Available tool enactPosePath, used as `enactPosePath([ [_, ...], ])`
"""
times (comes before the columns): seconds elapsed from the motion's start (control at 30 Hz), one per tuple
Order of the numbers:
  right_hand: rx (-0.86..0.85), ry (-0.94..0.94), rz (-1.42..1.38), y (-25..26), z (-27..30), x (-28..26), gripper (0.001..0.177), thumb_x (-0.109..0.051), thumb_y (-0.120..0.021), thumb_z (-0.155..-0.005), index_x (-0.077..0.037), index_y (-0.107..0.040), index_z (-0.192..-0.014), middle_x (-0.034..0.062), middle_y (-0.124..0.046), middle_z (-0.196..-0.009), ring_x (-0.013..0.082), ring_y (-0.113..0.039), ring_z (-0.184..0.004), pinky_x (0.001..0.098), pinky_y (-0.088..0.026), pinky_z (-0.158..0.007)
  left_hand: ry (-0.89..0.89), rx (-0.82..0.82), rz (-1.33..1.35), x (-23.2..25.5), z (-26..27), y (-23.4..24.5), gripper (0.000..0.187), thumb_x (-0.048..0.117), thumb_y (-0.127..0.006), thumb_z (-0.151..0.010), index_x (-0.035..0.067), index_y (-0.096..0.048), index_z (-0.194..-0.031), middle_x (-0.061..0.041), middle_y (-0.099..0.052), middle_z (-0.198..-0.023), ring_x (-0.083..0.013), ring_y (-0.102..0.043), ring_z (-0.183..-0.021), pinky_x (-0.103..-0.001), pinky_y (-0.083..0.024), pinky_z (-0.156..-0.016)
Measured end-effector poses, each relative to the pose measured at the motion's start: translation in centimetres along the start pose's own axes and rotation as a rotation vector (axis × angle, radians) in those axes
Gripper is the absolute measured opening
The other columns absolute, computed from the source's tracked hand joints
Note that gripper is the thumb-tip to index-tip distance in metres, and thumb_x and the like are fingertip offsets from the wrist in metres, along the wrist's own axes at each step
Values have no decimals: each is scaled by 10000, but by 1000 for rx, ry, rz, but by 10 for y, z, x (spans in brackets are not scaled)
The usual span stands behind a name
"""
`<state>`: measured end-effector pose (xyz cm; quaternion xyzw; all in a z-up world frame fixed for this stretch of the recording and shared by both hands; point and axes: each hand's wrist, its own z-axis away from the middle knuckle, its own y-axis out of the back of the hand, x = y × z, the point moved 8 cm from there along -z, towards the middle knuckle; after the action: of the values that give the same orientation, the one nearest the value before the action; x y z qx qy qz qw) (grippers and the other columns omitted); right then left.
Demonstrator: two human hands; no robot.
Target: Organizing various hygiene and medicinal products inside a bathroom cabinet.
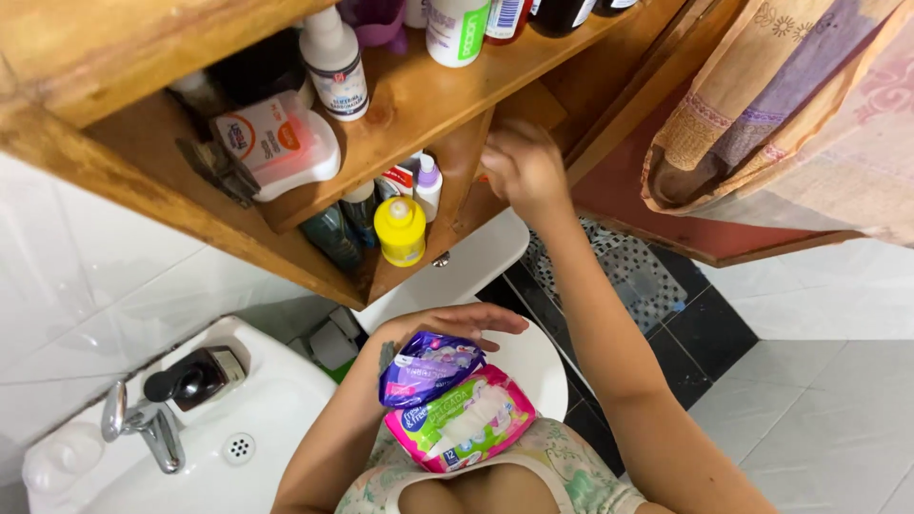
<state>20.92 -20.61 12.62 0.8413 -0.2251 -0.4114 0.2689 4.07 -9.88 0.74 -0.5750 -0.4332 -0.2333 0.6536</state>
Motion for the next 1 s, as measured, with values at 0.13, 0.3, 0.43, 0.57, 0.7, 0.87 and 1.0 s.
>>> enactPosePath([
  [0.13, 100, -365, -201, 18, 63, 7, 258, -126, -681, -890, -57, -703, -1138, 126, -712, -1212, 333, -716, -939, 396, -563, -762, -2, 59, 102, -16, 2, 14, 706, 286, -637, -985, 64, -372, -1600, -85, -407, -1638, -251, -331, -1555, -446, -314, -1218],
  [0.3, 170, -419, -123, 15, 152, -16, 324, -58, -763, -842, -36, -677, -1154, 144, -721, -1197, 311, -714, -1133, 381, -551, -982, -263, 260, 287, -41, -3, 56, 968, 91, -724, -843, 398, -137, -1549, 102, -285, -1604, -248, -354, -1483, -521, -503, -1028],
  [0.43, 21, -377, -109, 8, 186, -41, 343, -84, -811, -783, -72, -672, -1097, 147, -687, -1281, 321, -655, -1208, 391, -509, -1028, -261, 200, 384, -7, -7, 16, 687, 96, -695, -979, 20, -393, -1592, -151, -511, -1479, -316, -502, -1360, -516, -502, -1099],
  [0.57, -129, -193, -198, 23, 236, -39, 413, -249, -751, -868, -170, -699, -1270, 167, -619, -1494, 353, -553, -1447, 456, -443, -1194, -223, 275, 420, 5, -13, 5, 554, 178, -667, -1039, -14, -449, -1510, -151, -582, -1393, -262, -588, -1288, -395, -486, -1110],
  [0.7, -345, -73, -670, 5, 261, -36, 834, -699, -701, -841, -180, -558, -1478, 239, -387, -1624, 422, -368, -1553, 552, -306, -1278, -306, 141, 512, 5, -21, 0, 427, 264, -649, -1047, -4, -511, -1349, -134, -639, -1334, -259, -648, -1249, -391, -535, -1060],
  [0.87, -586, -57, -784, -34, 270, -61, 1063, -820, -688, -762, -114, -500, -1534, 265, -106, -1756, 449, -146, -1654, 545, -173, -1341, -108, 544, 560, -137, -11, 98, 460, 301, -658, -1032, -22, -553, -1342, -160, -678, -1175, -270, -663, -1041, -388, -553, -918],
  [1.0, -609, -382, -1019, -55, 277, -59, 930, -698, -779, -749, -56, -594, -1396, 205, -231, -1693, 388, -336, -1550, 511, -303, -1269, -471, 552, 565, -156, 11, 107, 248, 240, -653, -1067, 56, -531, -1181, -173, -663, -1097, -282, -684, -1009, -416, -574, -901],
])
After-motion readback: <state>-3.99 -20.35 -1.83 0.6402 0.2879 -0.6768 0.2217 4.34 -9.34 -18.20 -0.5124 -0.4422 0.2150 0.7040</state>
